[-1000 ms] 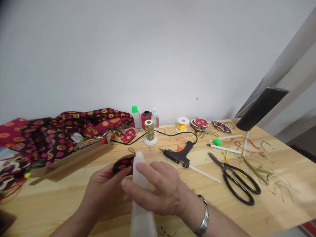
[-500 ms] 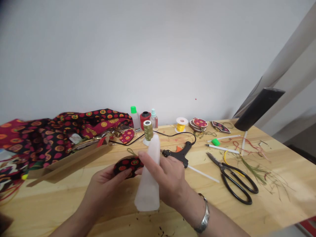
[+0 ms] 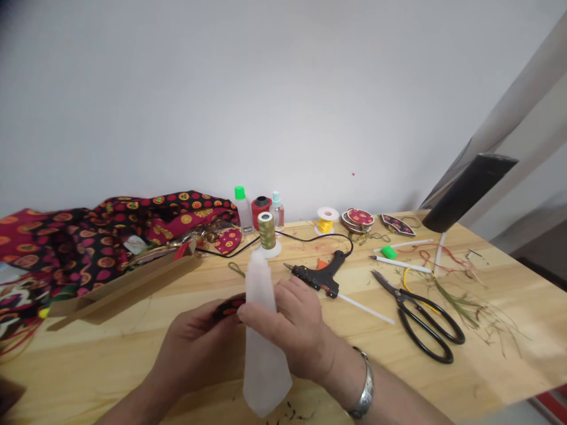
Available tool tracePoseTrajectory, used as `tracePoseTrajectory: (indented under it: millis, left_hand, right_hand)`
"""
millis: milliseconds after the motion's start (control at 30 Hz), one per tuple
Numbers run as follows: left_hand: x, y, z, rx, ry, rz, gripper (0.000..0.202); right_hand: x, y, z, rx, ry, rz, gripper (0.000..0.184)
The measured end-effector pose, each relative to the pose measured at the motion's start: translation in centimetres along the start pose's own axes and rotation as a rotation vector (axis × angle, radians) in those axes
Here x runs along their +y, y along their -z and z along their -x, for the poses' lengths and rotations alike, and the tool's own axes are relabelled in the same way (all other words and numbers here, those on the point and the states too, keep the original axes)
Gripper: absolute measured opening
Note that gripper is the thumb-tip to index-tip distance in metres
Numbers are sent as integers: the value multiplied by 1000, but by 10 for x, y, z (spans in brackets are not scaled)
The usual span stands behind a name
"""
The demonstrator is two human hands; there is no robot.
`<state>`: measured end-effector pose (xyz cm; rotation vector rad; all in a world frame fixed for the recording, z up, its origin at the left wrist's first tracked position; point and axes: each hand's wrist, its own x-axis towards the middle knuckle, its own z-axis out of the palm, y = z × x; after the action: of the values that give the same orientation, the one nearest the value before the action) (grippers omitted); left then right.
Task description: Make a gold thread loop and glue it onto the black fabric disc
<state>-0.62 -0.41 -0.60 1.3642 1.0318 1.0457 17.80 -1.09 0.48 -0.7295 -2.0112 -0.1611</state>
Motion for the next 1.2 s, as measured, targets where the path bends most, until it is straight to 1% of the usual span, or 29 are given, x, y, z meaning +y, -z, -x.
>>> tracePoseTrajectory:
  millis: [167, 333, 433, 567, 700, 767, 833, 900, 1000, 1167, 1200]
  left_hand:
    - [3, 0, 0, -17, -10, -30, 23]
    - [1, 0, 1, -26, 12, -14, 24]
    - [1, 0, 1, -20, 30, -17, 23]
    - [4, -1, -1, -4, 88, 37, 21]
    - [3, 1, -2, 15, 163, 110, 14]
    - [2, 3, -2, 20, 184, 148, 14]
    - [1, 4, -3, 16, 193, 170, 19]
    - [3, 5, -4, 12, 183, 179, 24]
    - [5, 6, -5, 15, 172, 179, 26]
    - [4, 7, -5, 8, 199, 277, 25]
    - [3, 7, -6, 25, 204, 295, 24]
  right_hand:
    - [-2, 1, -4, 18, 73, 15, 20]
    - [-3, 2, -7, 17, 91, 10, 24]
    - [-3, 2, -7, 0, 98, 31, 22]
    - [-4, -1, -5, -31, 107, 40, 20]
    - [-5, -4, -3, -100, 130, 41, 22]
    - [-5, -5, -2, -150, 129, 44, 24]
    - [-5, -6, -2, -201, 122, 53, 25]
    - [-6, -8, -2, -240, 110, 64, 25]
    - [-6, -9, -1, -279, 80, 75, 25]
    - [-5, -9, 0, -261, 54, 51, 25]
    - [-5, -9, 0, -251, 40, 35, 25]
